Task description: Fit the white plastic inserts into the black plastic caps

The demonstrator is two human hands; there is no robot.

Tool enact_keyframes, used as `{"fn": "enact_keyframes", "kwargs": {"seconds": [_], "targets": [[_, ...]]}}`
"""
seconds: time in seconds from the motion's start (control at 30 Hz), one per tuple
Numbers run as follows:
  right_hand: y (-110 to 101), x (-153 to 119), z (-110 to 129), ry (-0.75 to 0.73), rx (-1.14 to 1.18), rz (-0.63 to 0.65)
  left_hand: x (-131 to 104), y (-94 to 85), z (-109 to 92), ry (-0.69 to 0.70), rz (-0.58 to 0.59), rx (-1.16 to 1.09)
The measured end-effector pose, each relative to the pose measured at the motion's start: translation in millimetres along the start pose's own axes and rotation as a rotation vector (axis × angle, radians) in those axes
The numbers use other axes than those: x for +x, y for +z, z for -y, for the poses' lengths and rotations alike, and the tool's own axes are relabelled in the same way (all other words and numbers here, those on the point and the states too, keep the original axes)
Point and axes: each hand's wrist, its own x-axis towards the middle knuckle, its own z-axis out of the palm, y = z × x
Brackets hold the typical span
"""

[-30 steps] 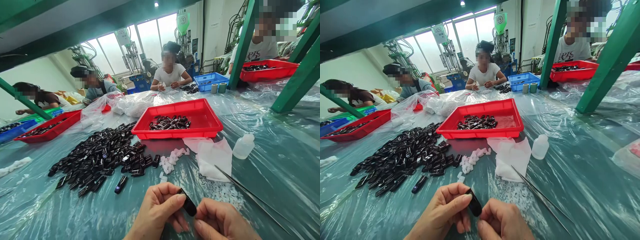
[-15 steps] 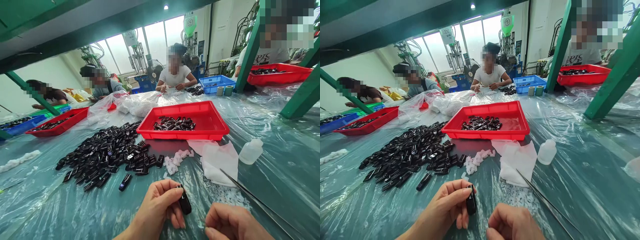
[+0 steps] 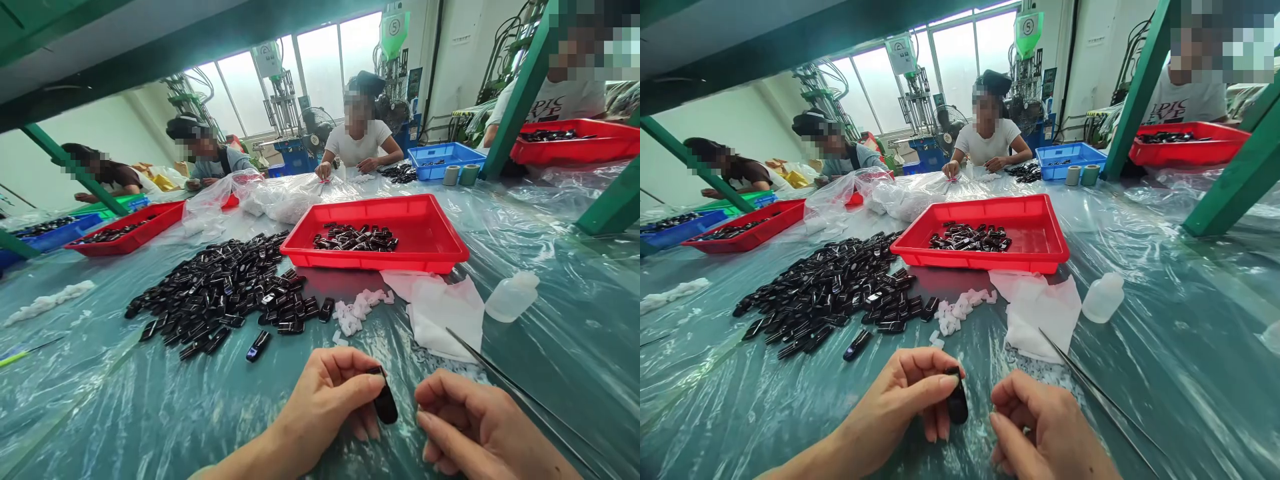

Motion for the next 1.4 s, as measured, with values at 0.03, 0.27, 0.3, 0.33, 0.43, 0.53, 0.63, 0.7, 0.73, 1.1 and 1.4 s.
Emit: {"fn": "enact_keyframes", "kwargs": {"seconds": [0.03,0.27,0.3,0.33,0.43,0.53,0.63,0.7,0.73,1.1,1.4], "targets": [[0.4,0.1,-0.3,-0.012,0.012,-0.023,0.0,0.0,-0.6,0.004,0.006,0.018],[-0.5,1.8,-1.1,-0.064,-0.002,-0.051,-0.8,0.5,-3.6,-0.007,0.037,0.094],[-0.8,2.1,-1.8,-0.069,-0.013,-0.050,-0.9,0.4,-3.6,-0.007,0.041,0.100],[-1.2,2.4,-2.5,-0.076,-0.024,-0.049,-0.9,0.2,-3.6,-0.009,0.044,0.106],[-2.5,3.1,-4.1,-0.096,-0.039,-0.044,-1.1,-0.3,-3.4,-0.021,0.049,0.122],[-4.0,3.8,-4.1,-0.100,-0.040,-0.034,-0.7,-0.4,-3.5,-0.045,0.050,0.139],[-4.9,4.2,-3.5,-0.092,-0.049,-0.016,0.6,-0.8,-3.8,-0.070,0.060,0.174],[-5.0,4.2,-3.0,-0.079,-0.045,-0.025,1.7,-1.6,-4.1,-0.084,0.078,0.196],[-4.9,4.1,-2.8,-0.074,-0.041,-0.036,2.2,-2.1,-4.3,-0.092,0.091,0.203],[-4.2,2.4,-2.3,-0.050,-0.006,-0.062,1.7,-6.3,-4.7,-0.112,0.149,0.240],[-5.0,1.6,-1.5,-0.056,-0.034,-0.042,3.0,-5.6,-4.2,-0.130,0.132,0.220]]}}
